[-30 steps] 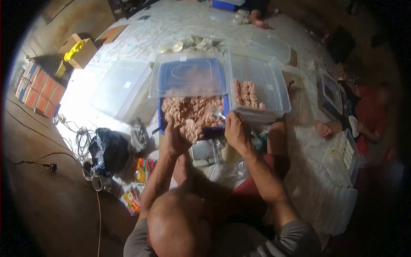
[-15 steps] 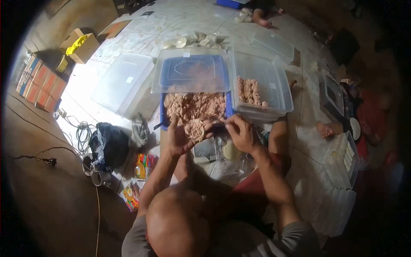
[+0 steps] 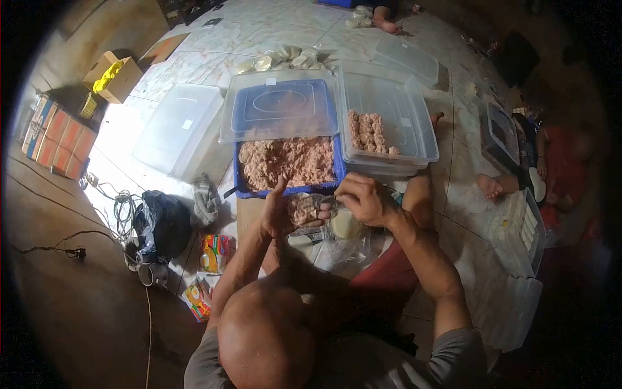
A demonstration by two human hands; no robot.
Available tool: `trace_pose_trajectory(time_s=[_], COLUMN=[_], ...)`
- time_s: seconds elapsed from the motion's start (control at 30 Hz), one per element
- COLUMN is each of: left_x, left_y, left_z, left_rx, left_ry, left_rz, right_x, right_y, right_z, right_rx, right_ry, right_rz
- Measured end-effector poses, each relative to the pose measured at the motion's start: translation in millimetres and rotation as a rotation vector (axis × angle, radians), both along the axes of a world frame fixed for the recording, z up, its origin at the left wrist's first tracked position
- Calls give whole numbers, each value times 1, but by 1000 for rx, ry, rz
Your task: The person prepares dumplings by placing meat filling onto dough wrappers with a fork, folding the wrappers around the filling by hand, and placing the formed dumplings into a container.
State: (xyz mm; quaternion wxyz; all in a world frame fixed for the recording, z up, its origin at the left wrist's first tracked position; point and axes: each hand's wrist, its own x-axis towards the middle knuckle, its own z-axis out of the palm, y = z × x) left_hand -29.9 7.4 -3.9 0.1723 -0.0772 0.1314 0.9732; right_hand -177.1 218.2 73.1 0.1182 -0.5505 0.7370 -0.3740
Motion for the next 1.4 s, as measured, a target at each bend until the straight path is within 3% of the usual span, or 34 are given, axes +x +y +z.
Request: trace_pose_trajectory(time_s=[0.1,0.13,0.23,0.3,0.43,0.47,0.53,0.63,0.73,0.77,0.83,0.9,0.97,1.03,1.17,1.23,1.3,1.37,1.4], left_x=[3,3,-1,3,6,7,5,5,-1,2,-3,-6,0,10,2,9,8,9,9], left_y=[10,11,7,8,14,7,3,16,19,20,17,13,8,12,9,11,15,30,26], left_z=[7,5,3,0,11,-9,-1,-1,-1,-3,-5,-8,-17,6,6,-4,1,38,46], left_rx=[-61,-71,-41,-165,-211,-213,-232,-253,-212,-207,-100,-140,35,-144,-150,-275,-279,-679,-683], left_ry=[-50,-31,-7,-132,-143,-109,-70,-61,-152,-169,28,-21,70,-107,-119,-197,-83,-53,-43], left_rz=[-13,-48,-113,-15,103,137,177,259,572,566,441,470,409,328,296,363,312,153,153], right_x=[2,4,5,8,9,12,26,39,53,69,84,86,75,56,47,48,54,59,64], right_y=[0,0,3,0,-6,-4,-8,-11,-15,-13,-8,-2,4,3,14,10,-1,-11,-15], right_z=[4,-7,0,-2,-10,-9,7,-24,-23,-21,-21,-12,-6,-15,-7,-33,-64,-106,-101], right_rx=[22,69,74,27,105,53,-70,12,-50,-59,39,151,166,133,79,16,-180,-140,-175], right_ry=[-134,-61,83,34,166,172,106,58,45,-44,8,96,96,70,72,-21,-634,-842,-905], right_rz=[148,179,0,-39,111,12,-109,-159,-285,-375,-312,-325,-332,-253,-267,-294,-396,-376,-309])
